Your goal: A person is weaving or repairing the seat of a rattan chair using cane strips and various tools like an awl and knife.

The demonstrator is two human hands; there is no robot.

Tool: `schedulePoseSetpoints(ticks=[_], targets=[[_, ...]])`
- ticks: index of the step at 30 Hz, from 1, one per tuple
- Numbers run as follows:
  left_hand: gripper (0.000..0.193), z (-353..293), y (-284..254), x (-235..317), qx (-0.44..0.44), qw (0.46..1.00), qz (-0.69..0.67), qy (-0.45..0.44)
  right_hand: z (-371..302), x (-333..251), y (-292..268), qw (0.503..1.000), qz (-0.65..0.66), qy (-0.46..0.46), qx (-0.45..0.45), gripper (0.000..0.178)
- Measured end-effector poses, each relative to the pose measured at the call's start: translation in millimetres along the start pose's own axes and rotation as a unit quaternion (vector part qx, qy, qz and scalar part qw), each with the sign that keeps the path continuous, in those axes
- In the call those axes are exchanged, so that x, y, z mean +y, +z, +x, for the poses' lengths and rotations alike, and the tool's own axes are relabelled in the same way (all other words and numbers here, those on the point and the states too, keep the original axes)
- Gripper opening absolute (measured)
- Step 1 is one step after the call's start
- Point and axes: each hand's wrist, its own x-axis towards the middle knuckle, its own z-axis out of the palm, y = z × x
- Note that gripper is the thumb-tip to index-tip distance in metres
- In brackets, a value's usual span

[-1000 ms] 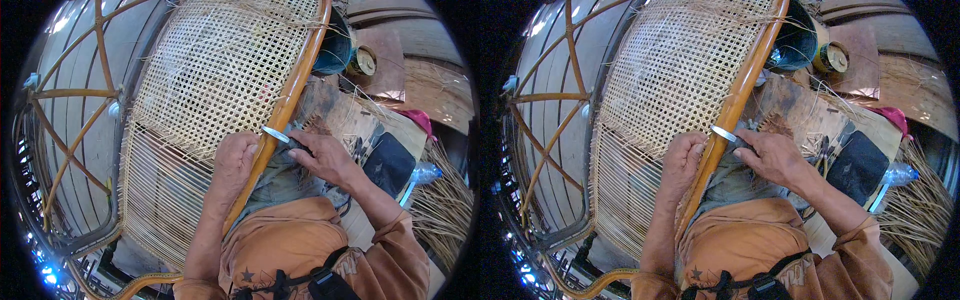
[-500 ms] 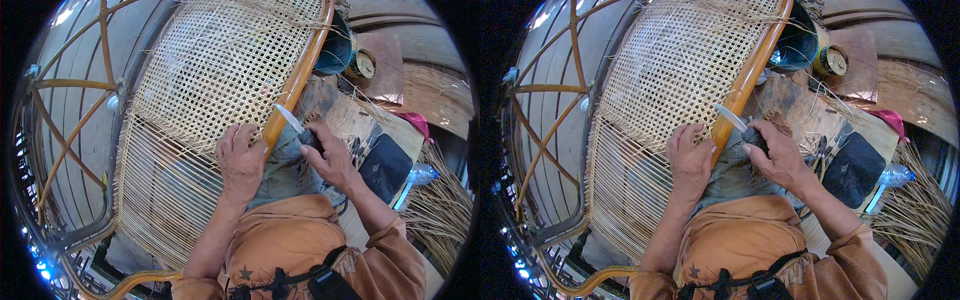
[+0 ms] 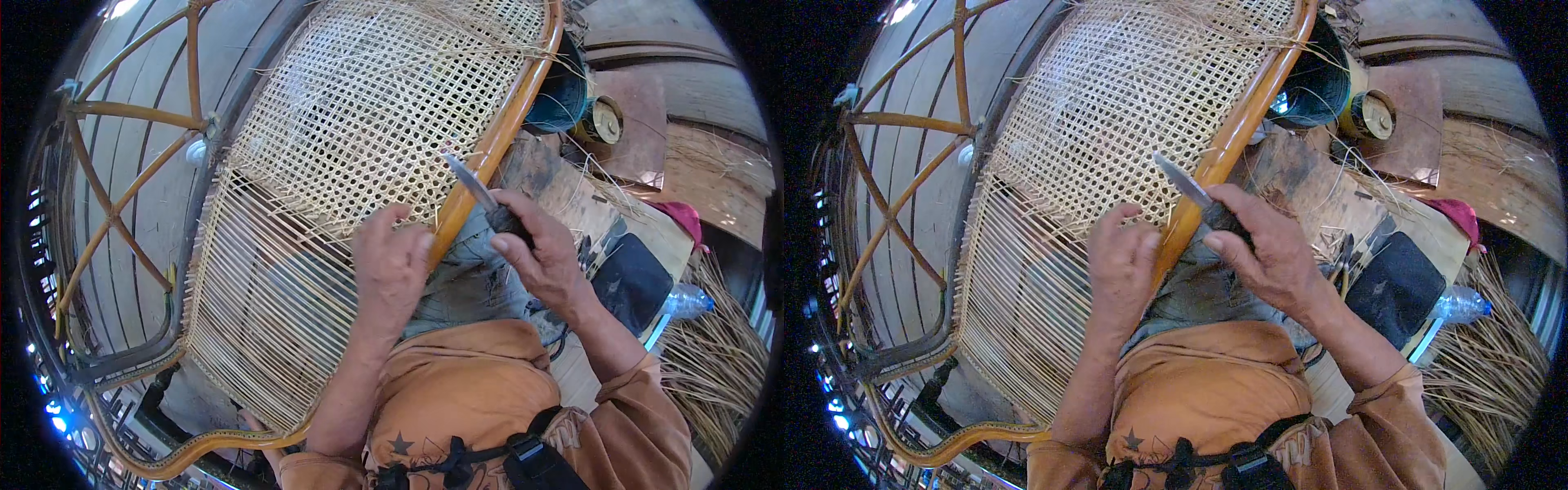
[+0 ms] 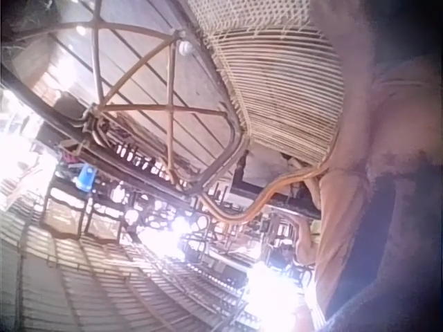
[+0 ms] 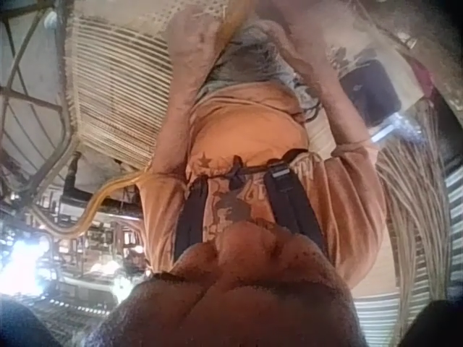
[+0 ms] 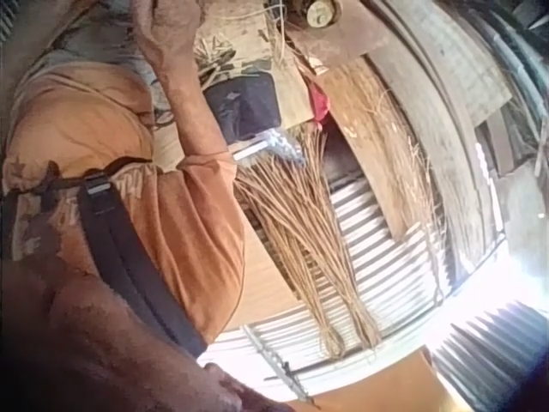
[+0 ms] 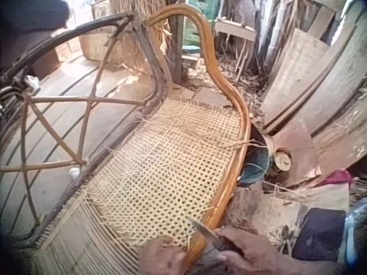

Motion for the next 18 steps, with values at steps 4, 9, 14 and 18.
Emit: schedulePoseSetpoints(ticks=[4, 9, 14, 18], targets=[[0.016, 23.4, -34.5, -3.7, 0.032, 0.976, 0.217, 0.017, 3.7, 7.4, 2.4, 0.993, -0.011, 0.11, 0.029, 0.039], [0.03, 37.1, -39.2, -12.3, -0.192, 0.941, 0.211, -0.18, 48.6, 6.0, 17.5, 0.966, -0.137, 0.196, -0.096, 0.028], [0.03, 32.5, -35.6, -30.9, -0.158, 0.962, 0.201, -0.096, 60.0, 6.1, 35.8, 0.95, -0.234, 0.156, -0.135, 0.03], [0.03, 27.3, -34.3, -32.9, -0.111, 0.971, 0.205, -0.061, 68.5, -0.5, 39.4, 0.946, -0.237, 0.184, -0.121, 0.032]])
